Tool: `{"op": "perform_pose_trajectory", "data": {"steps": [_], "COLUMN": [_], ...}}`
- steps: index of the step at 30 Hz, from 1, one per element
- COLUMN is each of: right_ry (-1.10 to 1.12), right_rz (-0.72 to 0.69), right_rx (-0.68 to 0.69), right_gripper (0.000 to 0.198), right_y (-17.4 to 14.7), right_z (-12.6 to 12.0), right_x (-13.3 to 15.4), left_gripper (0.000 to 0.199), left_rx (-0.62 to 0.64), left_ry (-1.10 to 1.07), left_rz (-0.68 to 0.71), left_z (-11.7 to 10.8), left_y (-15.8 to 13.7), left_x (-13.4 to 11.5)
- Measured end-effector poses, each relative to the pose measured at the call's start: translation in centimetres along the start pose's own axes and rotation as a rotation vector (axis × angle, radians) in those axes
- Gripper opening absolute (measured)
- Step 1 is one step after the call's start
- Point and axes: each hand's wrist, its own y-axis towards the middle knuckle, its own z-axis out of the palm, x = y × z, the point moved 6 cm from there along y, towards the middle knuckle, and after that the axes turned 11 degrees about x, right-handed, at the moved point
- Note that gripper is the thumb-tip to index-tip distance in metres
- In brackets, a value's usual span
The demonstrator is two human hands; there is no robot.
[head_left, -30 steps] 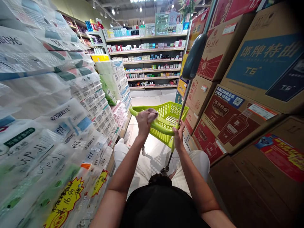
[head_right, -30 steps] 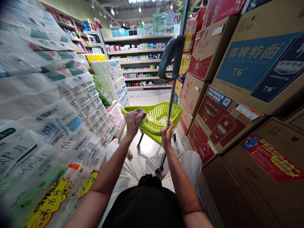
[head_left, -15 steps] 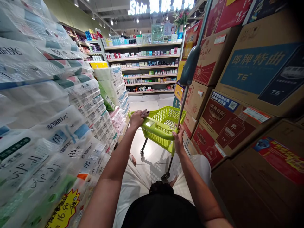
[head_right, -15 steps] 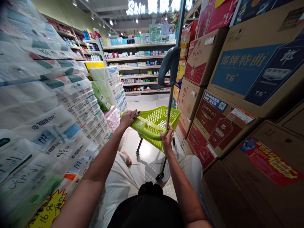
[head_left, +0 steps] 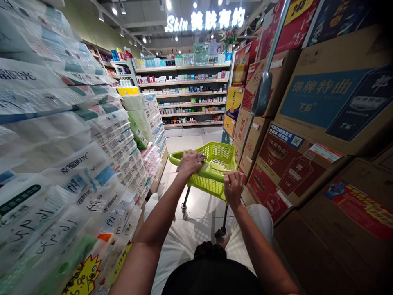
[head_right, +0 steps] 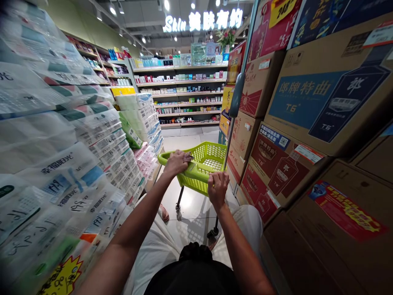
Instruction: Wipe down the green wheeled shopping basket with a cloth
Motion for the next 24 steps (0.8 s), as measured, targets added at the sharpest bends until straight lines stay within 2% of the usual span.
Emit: {"op": "perform_pose_trajectory", "data": {"steps": [3,5,8,12,15,18,21,23,24], "right_ry": [-0.045,-0.057,-0.052,-0.016,0.003,0.015,0.023,0.018,0.012], "right_rz": [-0.021,-0.057,-0.105,-0.105,-0.075,-0.050,-0.019,-0.003,0.002], "right_rx": [-0.019,-0.004,0.006,-0.004,-0.032,-0.021,0.013,0.032,0.039], "right_gripper": [0.027,0.026,0.025,0.025,0.027,0.028,0.031,0.032,0.033], "right_y": [0.2,0.3,0.5,0.5,0.4,0.5,0.6,0.7,0.8], "right_z": [0.0,0.1,-0.1,0.0,-0.2,-0.4,-0.5,-0.6,-0.6], "right_x": [0.0,-0.1,-0.4,-0.6,-0.8,-1.1,-1.6,-1.8,-1.9], "left_gripper": [0.040,0.047,0.049,0.047,0.046,0.039,0.035,0.032,0.030], "left_rx": [0.037,0.082,0.171,0.127,-0.058,-0.382,-0.606,-0.703,-0.681], "left_ry": [0.047,0.029,-0.059,-0.114,-0.148,-0.224,-0.406,-0.596,-0.711], "left_rz": [0.182,0.220,0.127,-0.105,-0.123,-0.049,0.024,-0.076,-0.109], "left_z": [0.5,0.6,0.2,-0.8,-0.6,1.0,5.0,8.0,9.5], "left_y": [-0.1,0.5,2.4,3.8,2.5,-1.3,-5.8,-7.9,-8.2], "left_x": [-3.6,-4.1,-1.6,3.6,4.6,2.7,-0.3,-1.2,-1.5]}}
